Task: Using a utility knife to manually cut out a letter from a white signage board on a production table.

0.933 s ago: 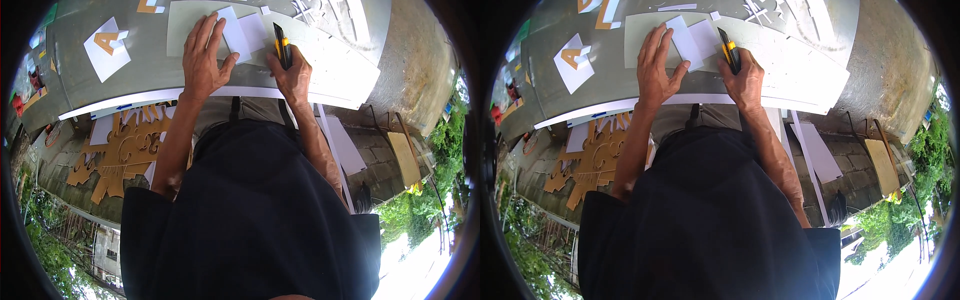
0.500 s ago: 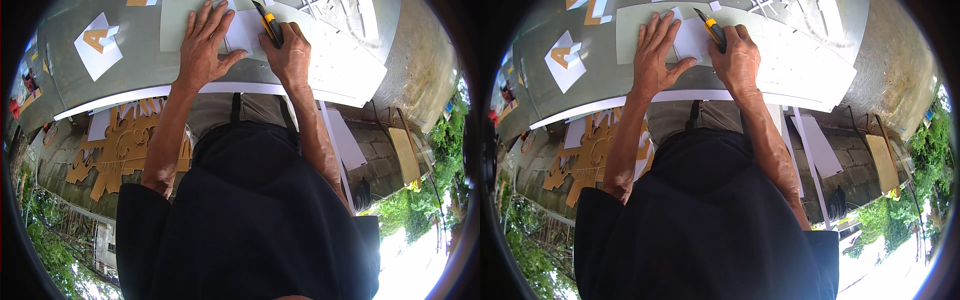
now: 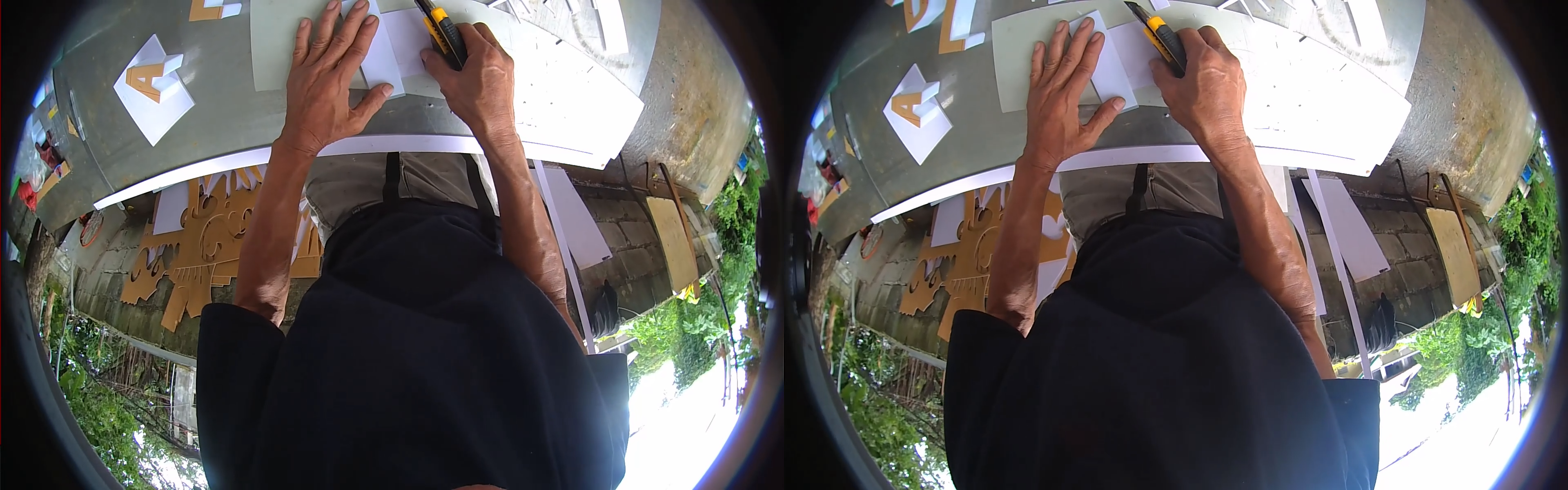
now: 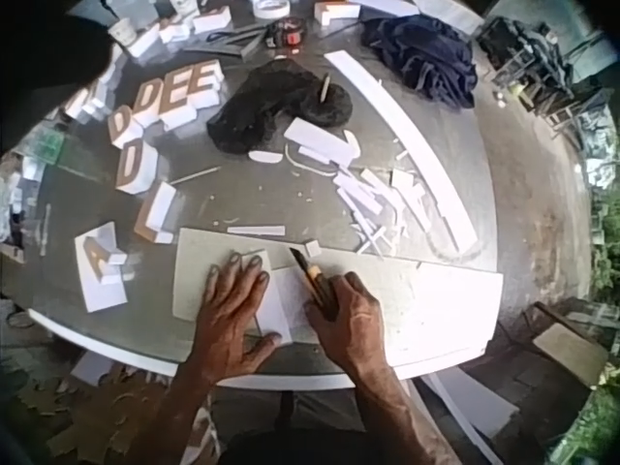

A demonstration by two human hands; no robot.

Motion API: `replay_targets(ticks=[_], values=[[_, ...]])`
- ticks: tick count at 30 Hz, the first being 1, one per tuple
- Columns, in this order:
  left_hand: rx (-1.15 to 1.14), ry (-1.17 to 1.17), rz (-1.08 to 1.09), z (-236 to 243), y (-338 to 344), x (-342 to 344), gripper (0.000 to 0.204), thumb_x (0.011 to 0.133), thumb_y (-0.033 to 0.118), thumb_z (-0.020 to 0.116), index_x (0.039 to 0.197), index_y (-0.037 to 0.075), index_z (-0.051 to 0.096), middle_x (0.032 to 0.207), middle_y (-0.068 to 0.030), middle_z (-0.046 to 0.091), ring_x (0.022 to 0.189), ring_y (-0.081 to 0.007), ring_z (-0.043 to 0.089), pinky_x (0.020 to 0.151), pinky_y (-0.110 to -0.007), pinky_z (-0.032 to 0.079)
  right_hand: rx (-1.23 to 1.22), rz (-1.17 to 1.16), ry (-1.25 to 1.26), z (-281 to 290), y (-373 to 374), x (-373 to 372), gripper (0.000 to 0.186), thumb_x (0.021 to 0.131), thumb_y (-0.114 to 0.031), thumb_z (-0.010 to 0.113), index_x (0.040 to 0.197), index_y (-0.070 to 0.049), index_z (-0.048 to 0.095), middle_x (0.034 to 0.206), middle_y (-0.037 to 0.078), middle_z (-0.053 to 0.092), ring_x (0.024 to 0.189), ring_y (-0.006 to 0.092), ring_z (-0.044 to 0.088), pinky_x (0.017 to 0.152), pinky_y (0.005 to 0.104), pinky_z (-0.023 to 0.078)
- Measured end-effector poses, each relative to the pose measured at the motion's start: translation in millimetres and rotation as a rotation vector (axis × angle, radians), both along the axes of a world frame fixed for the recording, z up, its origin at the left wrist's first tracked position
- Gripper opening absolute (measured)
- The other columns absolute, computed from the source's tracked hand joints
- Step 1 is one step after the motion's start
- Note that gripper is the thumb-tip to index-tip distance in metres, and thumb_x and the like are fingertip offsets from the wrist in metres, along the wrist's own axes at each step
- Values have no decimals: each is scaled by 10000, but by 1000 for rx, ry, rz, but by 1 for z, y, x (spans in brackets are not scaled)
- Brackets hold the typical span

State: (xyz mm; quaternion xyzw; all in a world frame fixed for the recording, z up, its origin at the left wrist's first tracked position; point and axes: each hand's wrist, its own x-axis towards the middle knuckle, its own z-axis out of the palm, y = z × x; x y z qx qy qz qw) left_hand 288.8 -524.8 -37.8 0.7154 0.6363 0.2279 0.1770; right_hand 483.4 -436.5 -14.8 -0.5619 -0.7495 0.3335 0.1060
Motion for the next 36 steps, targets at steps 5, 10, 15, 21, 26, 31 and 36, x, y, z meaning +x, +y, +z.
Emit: replay_targets(ticks=[5,10,15,21,26,31,36], values=[[10,-10,2,-1,1,1,798,868,482,718,1504,62,480,1613,-97,392,1514,-369,287,1220,-594,178,-9,-3,5,0,0,1,324,807,-253,780,978,4,678,930,143,659,799,336,713,735,449,571],[18,-19,13,-3,1,1,795,868,485,723,1497,59,490,1602,-105,410,1507,-374,302,1216,-596,182,-17,6,2,-1,2,2,347,804,-251,794,1014,3,685,931,144,661,797,332,717,734,445,576],[31,-28,7,-5,2,0,793,861,482,738,1481,47,505,1596,-108,420,1504,-372,310,1212,-602,181,-21,9,2,0,3,2,348,807,-250,795,1024,0,687,936,147,668,807,329,724,731,441,582],[14,-26,10,-4,2,0,795,861,493,737,1479,47,509,1593,-107,425,1506,-371,309,1212,-600,184,-26,12,4,0,3,1,355,806,-244,798,1041,-1,692,948,142,672,816,326,727,738,438,587],[20,-20,10,-5,1,0,796,863,498,734,1480,48,508,1594,-106,425,1506,-372,312,1213,-599,185,-31,13,2,1,3,1,351,803,-237,799,1041,-2,692,948,144,671,813,325,727,739,438,587],[19,-24,13,-4,1,0,795,867,499,731,1481,47,507,1593,-107,427,1504,-375,314,1213,-599,181,-30,25,-2,2,4,1,345,802,-233,799,1034,-3,689,943,143,669,811,323,725,735,437,585],[15,-32,11,-3,1,0,788,875,495,723,1482,43,504,1592,-112,427,1503,-379,314,1211,-596,184,-44,12,-3,1,3,1,339,803,-234,796,1025,-4,686,938,140,665,810,323,722,730,438,581]])
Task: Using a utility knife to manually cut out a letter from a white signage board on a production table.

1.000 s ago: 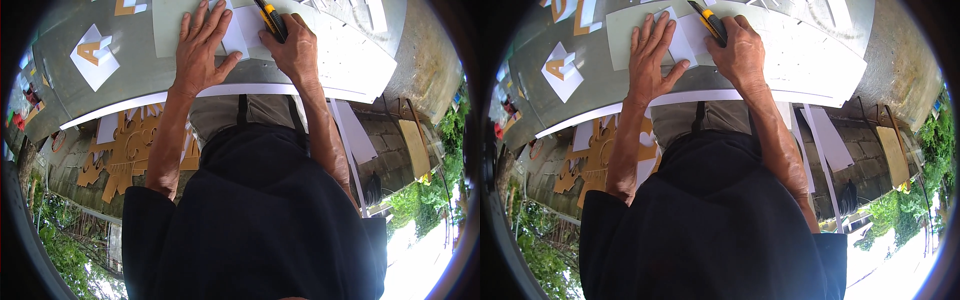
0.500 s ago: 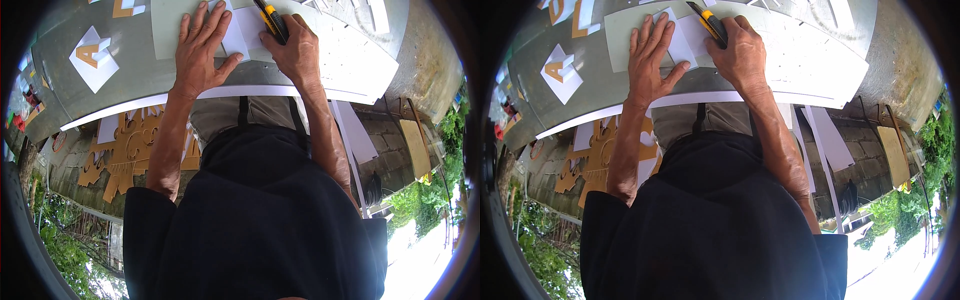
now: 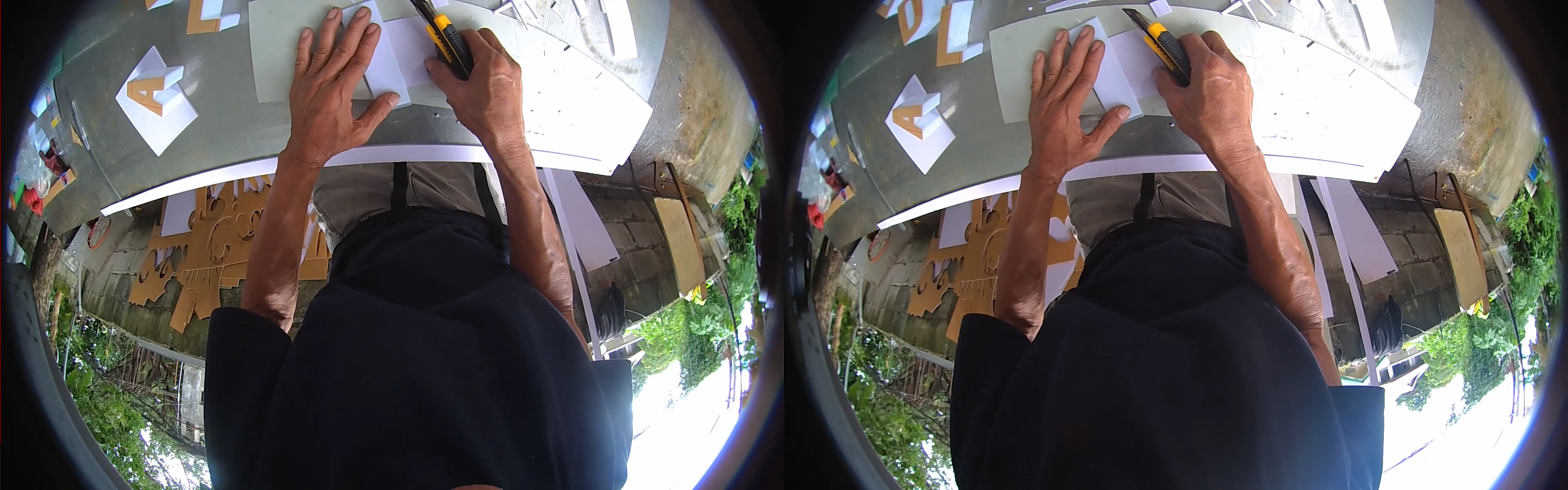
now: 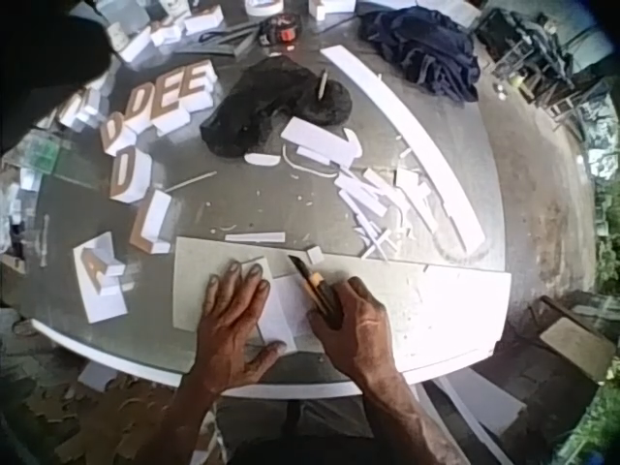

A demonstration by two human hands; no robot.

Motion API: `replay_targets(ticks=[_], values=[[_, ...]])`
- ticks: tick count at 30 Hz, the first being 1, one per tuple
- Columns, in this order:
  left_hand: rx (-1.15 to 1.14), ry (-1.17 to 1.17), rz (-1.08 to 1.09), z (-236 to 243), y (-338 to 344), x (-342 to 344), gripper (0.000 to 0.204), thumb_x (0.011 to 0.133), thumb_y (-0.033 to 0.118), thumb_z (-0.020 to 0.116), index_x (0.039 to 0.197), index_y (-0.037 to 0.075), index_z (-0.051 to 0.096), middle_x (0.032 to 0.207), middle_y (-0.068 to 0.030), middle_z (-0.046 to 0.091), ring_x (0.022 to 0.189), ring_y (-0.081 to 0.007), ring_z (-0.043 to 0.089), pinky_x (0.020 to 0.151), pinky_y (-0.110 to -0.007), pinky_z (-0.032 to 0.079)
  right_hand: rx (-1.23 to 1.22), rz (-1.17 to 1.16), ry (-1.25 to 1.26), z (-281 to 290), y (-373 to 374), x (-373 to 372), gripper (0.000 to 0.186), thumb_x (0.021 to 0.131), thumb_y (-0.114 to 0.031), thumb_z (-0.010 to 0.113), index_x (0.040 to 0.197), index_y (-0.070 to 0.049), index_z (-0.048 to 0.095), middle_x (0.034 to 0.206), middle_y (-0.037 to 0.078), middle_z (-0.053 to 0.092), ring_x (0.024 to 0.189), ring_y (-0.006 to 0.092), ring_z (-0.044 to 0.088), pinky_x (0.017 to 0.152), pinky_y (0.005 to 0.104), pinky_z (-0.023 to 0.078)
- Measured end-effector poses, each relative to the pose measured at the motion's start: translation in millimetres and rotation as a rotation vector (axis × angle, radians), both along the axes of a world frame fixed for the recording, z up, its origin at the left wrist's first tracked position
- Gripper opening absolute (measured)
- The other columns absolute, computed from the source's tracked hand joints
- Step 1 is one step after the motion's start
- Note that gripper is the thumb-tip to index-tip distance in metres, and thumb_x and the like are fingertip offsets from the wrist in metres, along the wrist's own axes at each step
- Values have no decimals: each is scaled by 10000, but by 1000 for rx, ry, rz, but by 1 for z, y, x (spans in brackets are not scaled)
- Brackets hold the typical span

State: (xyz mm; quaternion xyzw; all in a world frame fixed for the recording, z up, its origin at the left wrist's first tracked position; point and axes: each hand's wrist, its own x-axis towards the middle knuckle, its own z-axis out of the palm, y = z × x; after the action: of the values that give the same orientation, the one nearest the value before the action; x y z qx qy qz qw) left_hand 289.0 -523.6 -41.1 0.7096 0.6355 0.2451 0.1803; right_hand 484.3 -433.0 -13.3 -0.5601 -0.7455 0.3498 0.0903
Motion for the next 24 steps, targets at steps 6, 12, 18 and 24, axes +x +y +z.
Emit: replay_targets(ticks=[6,12,18,24], values=[[1,5,3,-1,0,0,794,875,505,717,1483,41,502,1593,-111,423,1505,-377,310,1213,-598,173,-13,7,-1,1,1,0,339,805,-232,794,1028,-2,683,944,145,662,810,327,721,728,440,581],[-7,7,5,0,0,0,792,876,501,718,1485,44,501,1594,-108,423,1507,-371,311,1212,-598,175,-3,8,12,0,1,0,338,807,-229,788,1034,-2,682,951,143,662,815,325,722,734,440,583],[-3,4,6,-1,0,0,782,874,498,721,1477,46,512,1591,-105,430,1506,-367,312,1213,-597,177,-17,4,6,1,1,0,339,807,-230,786,1038,-4,683,958,146,665,822,329,722,740,443,584],[-2,-7,4,0,0,-1,783,862,483,739,1474,49,518,1592,-103,430,1506,-362,314,1214,-596,179,-6,13,7,1,2,-1,343,805,-233,786,1035,-1,683,958,147,666,825,333,721,741,446,583]])
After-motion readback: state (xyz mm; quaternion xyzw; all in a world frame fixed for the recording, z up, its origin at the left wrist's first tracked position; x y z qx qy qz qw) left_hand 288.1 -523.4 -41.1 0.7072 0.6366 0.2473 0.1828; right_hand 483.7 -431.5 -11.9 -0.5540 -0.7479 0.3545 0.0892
